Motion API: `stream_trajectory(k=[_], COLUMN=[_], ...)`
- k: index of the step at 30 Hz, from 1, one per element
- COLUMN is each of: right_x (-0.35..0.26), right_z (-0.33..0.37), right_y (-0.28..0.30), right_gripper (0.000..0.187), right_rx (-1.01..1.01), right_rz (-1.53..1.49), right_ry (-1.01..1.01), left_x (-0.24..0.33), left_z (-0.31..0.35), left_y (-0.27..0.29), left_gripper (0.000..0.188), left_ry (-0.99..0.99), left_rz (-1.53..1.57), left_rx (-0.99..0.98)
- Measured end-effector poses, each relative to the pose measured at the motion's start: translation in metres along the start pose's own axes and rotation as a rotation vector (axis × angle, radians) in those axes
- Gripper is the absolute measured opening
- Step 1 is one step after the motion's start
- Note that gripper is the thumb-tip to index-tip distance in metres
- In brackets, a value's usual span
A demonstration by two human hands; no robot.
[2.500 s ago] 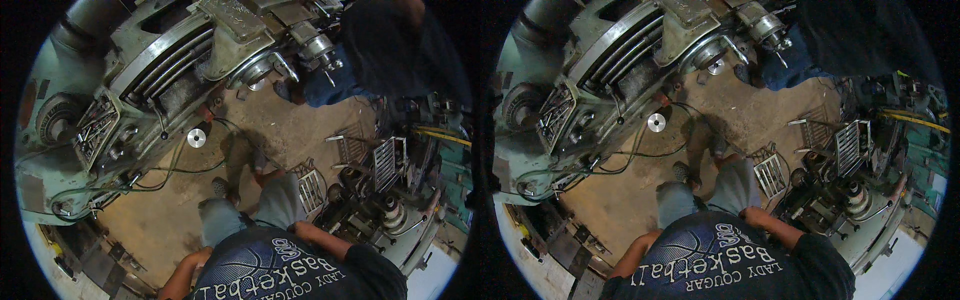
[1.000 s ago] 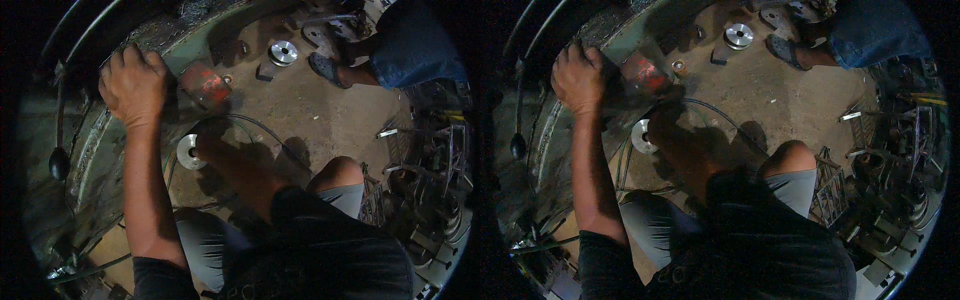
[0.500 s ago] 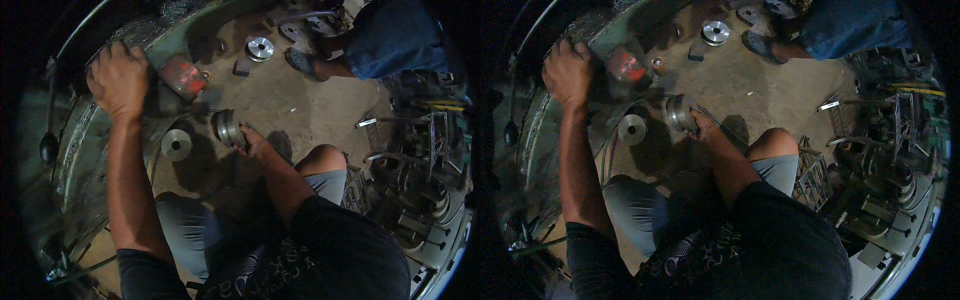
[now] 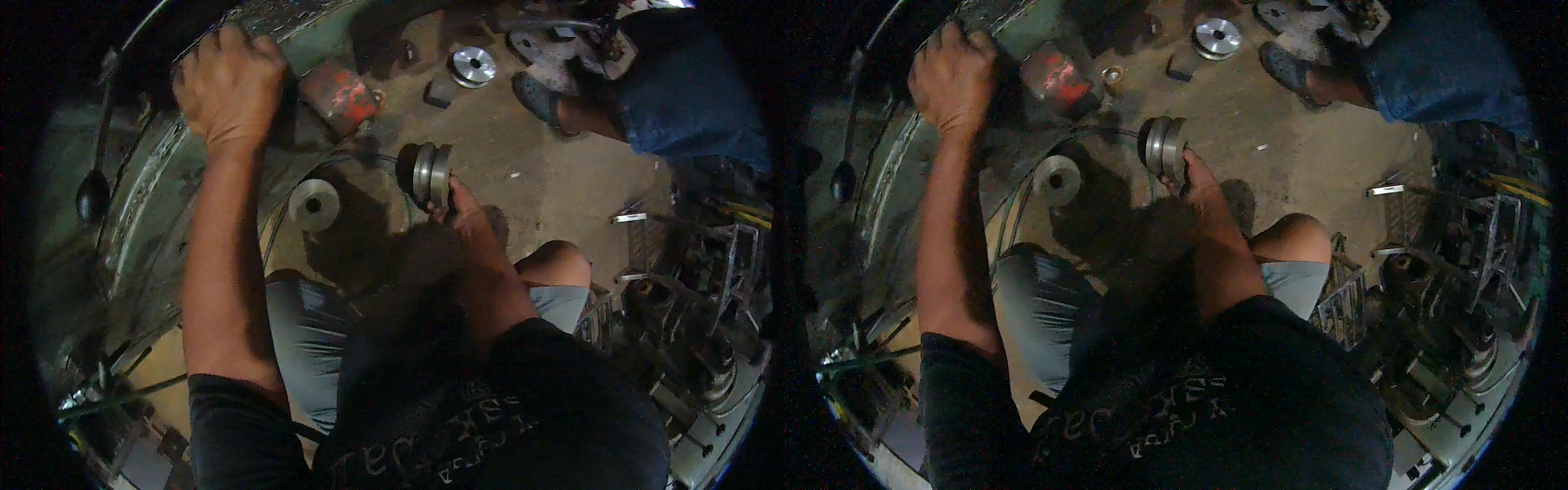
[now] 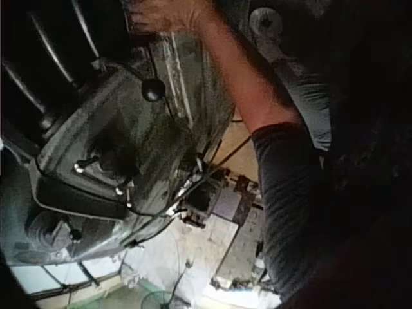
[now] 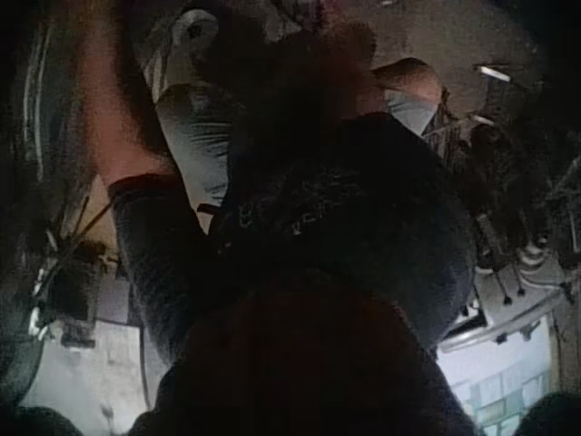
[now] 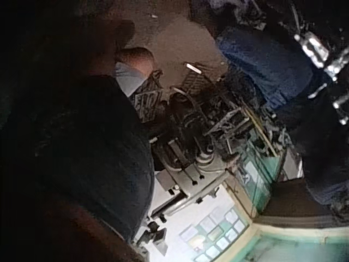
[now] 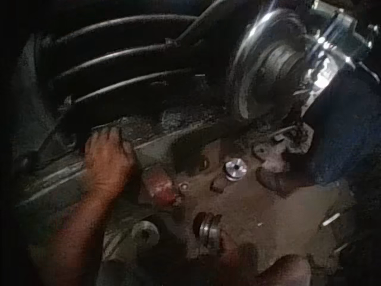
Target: The person kneels on the workshop floor and uses a vernier caliper to measure the diameter of several small metal discs. The person then stands and walks to a metal lathe, where they measure a cylindrical metal part mounted in the chuck.
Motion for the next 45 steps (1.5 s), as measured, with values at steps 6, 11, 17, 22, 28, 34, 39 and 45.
stream_trajectory(k=[6,11,17,22,28,34,39,45], right_x=[0.046,0.103,0.181,0.275,0.314,0.207,0.162,0.173], right_z=[-0.031,-0.035,-0.043,-0.074,-0.115,-0.106,-0.111,-0.125], right_y=[-0.015,-0.050,-0.091,-0.128,-0.163,-0.179,-0.159,-0.167], right_gripper=[0.040,0.033,0.022,0.011,0.009,0.022,0.036,0.044], right_rx=[0.283,0.030,-0.230,-0.222,-0.311,-0.198,-0.375,-0.340], right_rz=[0.819,1.933,1.677,1.210,1.119,1.924,2.709,2.620], right_ry=[-0.029,0.263,0.270,1.121,0.893,1.102,1.215,1.042], left_x=[0.000,0.001,0.000,-0.001,-0.001,-0.002,-0.002,0.004], left_z=[0.002,0.000,0.000,0.001,0.003,0.002,0.003,0.005], left_y=[-0.001,-0.005,-0.011,-0.012,-0.010,-0.008,-0.012,-0.008], left_gripper=[0.034,0.034,0.029,0.029,0.030,0.030,0.036,0.041], left_ry=[0.015,-0.006,-0.010,-0.045,-0.048,-0.037,-0.031,0.048], left_rz=[-0.048,-0.063,-0.053,-0.066,-0.062,-0.059,-0.006,-0.077], left_rx=[-0.038,0.004,0.021,0.087,0.043,0.044,0.034,-0.039])
Point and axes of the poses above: each hand's wrist, its own z-axis away from the middle knuckle, its own y-axis out of the back of the hand, x = y × z, the point moved 1 cm from there along -z, towards the middle knuckle, and after that the axes turned 7 degrees about -x, right-handed, at the moved point
